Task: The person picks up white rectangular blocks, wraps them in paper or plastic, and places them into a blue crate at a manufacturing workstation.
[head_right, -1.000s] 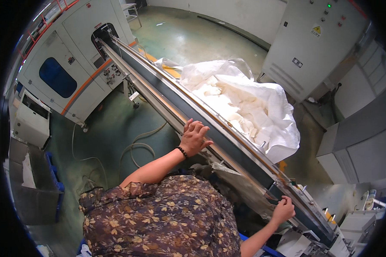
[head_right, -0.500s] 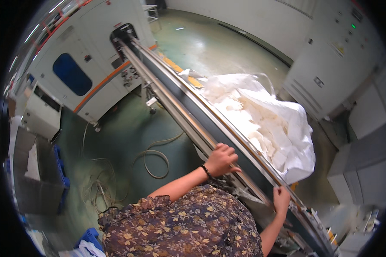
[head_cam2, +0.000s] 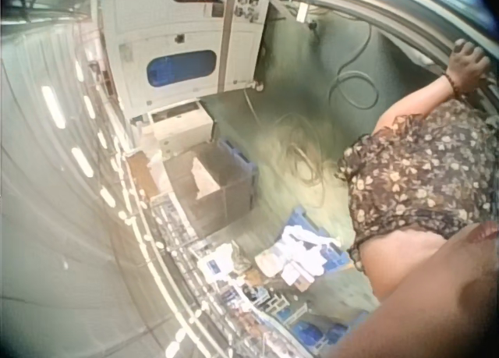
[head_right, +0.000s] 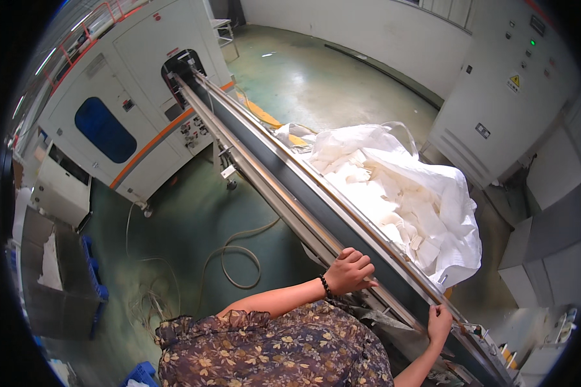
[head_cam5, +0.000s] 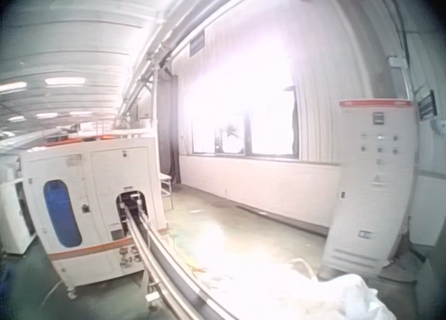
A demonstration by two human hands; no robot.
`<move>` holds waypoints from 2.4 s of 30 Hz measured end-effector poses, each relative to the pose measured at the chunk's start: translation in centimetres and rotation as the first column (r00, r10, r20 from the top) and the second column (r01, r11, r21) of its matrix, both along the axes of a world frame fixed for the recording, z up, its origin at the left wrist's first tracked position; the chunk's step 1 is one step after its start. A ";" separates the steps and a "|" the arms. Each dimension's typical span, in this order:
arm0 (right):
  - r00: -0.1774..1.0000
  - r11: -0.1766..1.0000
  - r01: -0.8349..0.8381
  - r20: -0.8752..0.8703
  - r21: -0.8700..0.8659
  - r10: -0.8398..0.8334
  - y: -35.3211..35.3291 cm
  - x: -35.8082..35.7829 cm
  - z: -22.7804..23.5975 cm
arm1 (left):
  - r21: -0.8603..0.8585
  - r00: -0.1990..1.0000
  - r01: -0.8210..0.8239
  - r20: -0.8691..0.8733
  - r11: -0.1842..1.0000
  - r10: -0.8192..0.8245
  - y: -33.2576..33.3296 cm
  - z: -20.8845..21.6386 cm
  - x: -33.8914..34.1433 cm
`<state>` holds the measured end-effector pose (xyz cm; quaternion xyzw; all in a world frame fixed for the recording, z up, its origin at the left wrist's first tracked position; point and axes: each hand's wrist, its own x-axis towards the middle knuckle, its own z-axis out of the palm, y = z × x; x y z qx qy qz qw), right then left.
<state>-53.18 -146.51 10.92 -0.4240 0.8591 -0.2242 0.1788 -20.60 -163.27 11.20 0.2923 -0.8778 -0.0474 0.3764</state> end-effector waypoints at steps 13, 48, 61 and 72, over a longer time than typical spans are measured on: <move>0.984 0.985 -0.088 -0.167 -0.147 0.063 0.6 0.6 0.9 | 0.005 0.999 -0.050 -0.014 0.999 0.050 1.1 -0.5 -0.6; 0.975 0.950 -0.218 -0.005 -0.225 0.222 0.8 0.2 0.9 | 0.038 0.863 -0.351 0.400 0.936 0.307 3.3 -0.3 -2.6; 0.951 0.951 -0.298 -0.065 0.081 0.303 1.5 0.6 4.0 | 0.066 0.937 -0.300 0.206 0.952 0.281 3.5 -2.0 -1.8; 0.941 0.940 0.156 -0.336 0.304 -0.047 -1.5 -0.4 1.6 | 0.151 0.998 -0.024 0.059 0.988 0.015 2.1 -1.9 0.3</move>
